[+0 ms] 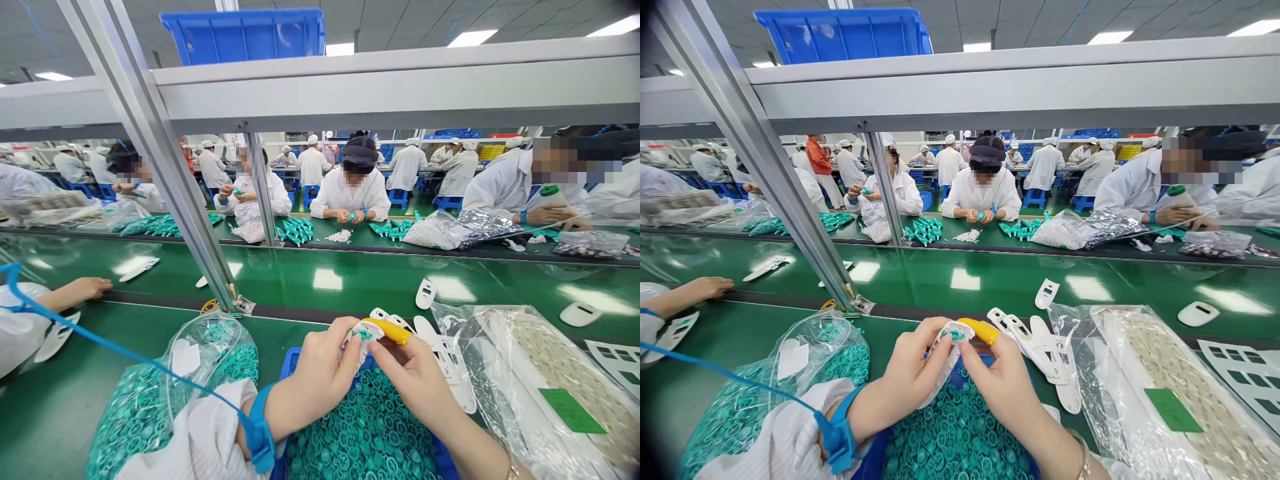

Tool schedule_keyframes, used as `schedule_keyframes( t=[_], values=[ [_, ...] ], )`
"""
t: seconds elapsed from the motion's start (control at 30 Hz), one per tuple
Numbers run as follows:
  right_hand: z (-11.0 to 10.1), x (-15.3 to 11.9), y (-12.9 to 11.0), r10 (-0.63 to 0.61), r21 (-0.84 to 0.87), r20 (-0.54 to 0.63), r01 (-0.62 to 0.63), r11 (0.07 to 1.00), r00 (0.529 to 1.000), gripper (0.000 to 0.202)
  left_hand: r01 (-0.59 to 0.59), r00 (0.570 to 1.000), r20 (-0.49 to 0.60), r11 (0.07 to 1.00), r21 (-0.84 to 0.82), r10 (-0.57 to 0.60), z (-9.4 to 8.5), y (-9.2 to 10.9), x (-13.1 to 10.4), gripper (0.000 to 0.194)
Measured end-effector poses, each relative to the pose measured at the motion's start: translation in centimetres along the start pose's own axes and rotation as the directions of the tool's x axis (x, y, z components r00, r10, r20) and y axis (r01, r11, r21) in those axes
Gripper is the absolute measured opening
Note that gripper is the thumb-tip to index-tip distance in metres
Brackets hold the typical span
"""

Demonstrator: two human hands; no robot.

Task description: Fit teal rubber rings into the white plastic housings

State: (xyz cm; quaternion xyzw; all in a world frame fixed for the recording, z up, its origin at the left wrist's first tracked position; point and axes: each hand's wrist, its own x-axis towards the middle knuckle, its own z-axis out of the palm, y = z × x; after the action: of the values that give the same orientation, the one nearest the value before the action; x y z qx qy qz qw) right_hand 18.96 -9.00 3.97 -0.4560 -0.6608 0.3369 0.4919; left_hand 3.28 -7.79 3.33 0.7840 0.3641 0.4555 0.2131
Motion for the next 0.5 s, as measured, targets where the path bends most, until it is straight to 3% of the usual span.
schedule_keyframes(
  t=[0.13,0.23,0.27,0.33,0.4,0.43,0.5],
  values=[
    [-1.2,-0.2,1.1,0.022,-0.037,-0.051,-0.024,0.999,0.998,0.031,0.237,0.970,-0.100,0.950,0.201,-0.221,-1.3,-3.7,5.2,0.026],
    [-1.5,-0.5,1.4,0.036,-0.275,0.172,0.013,0.961,0.984,0.024,0.378,0.926,-0.137,0.874,0.306,-0.353,-1.8,-8.9,10.9,0.025],
    [-1.4,-0.5,1.6,0.039,-0.409,0.285,0.084,0.909,0.958,0.022,0.418,0.908,-0.141,0.848,0.325,-0.394,-1.7,-10.7,12.4,0.024],
    [-1.0,-0.6,2.1,0.078,-0.649,0.463,0.278,0.708,0.883,0.021,0.504,0.862,-0.143,0.787,0.355,-0.487,-1.3,-14.2,14.4,0.026],
    [-0.2,-0.7,3.1,0.124,-0.757,0.540,0.415,0.505,0.833,0.019,0.583,0.805,-0.155,0.714,0.387,-0.573,-0.9,-17.0,14.9,0.031],
    [0.2,-0.7,3.8,0.135,-0.772,0.557,0.451,0.448,0.819,0.018,0.618,0.775,-0.168,0.675,0.403,-0.610,-0.7,-18.2,14.8,0.032],
    [1.3,-0.8,5.1,0.132,-0.765,0.583,0.486,0.422,0.802,0.018,0.679,0.714,-0.201,0.594,0.432,-0.671,-0.7,-20.1,14.2,0.033]
  ],
)
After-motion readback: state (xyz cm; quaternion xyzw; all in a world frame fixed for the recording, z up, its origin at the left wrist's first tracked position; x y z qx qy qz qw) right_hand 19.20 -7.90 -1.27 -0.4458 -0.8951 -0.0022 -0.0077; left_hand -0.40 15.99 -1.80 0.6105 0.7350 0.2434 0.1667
